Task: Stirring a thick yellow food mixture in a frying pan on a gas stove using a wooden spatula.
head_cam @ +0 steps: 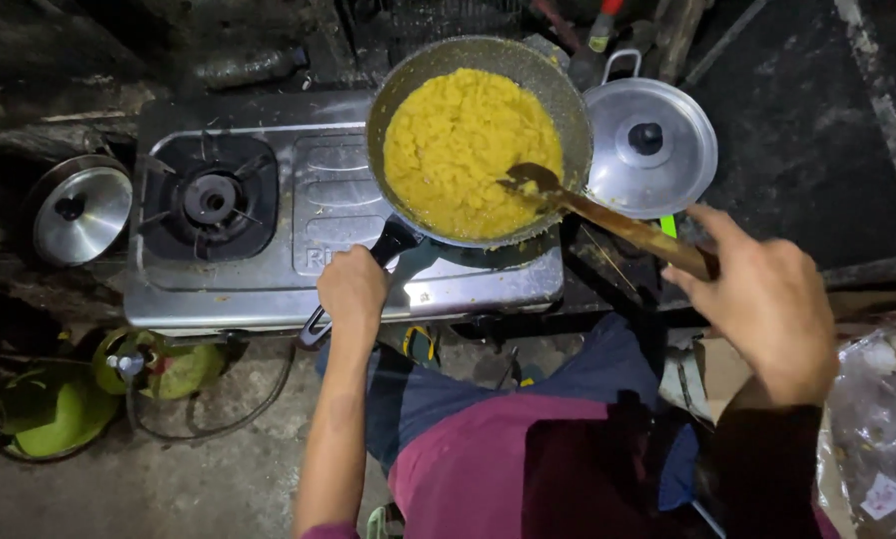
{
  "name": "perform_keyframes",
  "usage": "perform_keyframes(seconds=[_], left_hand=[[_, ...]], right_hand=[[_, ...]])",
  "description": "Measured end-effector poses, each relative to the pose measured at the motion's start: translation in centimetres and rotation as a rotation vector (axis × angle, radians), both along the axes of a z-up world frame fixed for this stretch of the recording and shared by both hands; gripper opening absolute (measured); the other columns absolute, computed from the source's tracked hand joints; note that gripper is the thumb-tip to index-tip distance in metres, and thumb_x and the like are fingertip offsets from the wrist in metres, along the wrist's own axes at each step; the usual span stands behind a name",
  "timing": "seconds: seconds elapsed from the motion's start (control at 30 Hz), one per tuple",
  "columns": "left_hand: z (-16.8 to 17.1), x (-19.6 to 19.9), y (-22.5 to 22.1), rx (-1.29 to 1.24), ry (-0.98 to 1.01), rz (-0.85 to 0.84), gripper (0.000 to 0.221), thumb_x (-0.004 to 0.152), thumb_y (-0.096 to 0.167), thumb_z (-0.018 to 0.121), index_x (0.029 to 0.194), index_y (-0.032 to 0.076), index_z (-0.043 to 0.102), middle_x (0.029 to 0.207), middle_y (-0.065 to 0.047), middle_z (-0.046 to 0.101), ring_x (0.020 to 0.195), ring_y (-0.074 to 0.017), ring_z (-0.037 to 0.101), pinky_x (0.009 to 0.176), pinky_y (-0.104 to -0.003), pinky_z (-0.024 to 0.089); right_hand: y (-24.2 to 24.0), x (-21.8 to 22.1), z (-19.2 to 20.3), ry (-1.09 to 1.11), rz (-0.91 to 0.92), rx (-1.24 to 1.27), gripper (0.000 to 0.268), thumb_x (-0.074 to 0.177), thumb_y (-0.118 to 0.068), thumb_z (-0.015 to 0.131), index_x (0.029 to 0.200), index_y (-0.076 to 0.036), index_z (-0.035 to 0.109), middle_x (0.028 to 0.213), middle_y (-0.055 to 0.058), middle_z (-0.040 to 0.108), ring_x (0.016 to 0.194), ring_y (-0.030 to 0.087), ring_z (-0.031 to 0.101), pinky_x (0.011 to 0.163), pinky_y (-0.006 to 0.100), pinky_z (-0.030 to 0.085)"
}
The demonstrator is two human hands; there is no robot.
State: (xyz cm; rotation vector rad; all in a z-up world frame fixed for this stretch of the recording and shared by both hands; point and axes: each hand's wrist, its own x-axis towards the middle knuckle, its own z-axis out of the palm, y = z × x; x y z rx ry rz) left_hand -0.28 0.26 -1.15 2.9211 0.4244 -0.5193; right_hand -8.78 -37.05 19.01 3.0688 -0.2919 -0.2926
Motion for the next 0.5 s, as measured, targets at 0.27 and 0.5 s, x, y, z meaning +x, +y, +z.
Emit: perform_keyframes(seconds=[0.27, 0.5], left_hand=[[-0.7, 0.0, 0.2, -0.002, 0.003, -0.005, 0.025, 0.093, 0.012, 0.054, 0.108, 0.005, 0.073, 0.104, -0.018, 0.074, 0.095, -0.0403, 0.073, 0.076, -0.047, 0.059], [0.1, -0.1, 0.1, -0.034, 0.039, 0.012, 0.03, 0.094, 0.008, 0.047, 0.111, 0.005, 0.072, 0.108, -0.019, 0.073, 0.098, -0.0414, 0.072, 0.08, -0.049, 0.059]], right_hand=[[2.2, 7.4, -9.5, -0.283, 0.046, 0.144, 0.062, 0.085, -0.025, 0.082, 0.142, -0.013, 0.061, 0.088, 0.026, 0.075, 0.083, 0.054, 0.07, 0.069, 0.063, 0.054], [1.4, 1.4, -1.1, -0.033, -0.004, -0.011, 0.066, 0.09, -0.044, 0.073, 0.151, -0.024, 0.054, 0.086, 0.022, 0.077, 0.082, 0.045, 0.075, 0.069, 0.056, 0.062]])
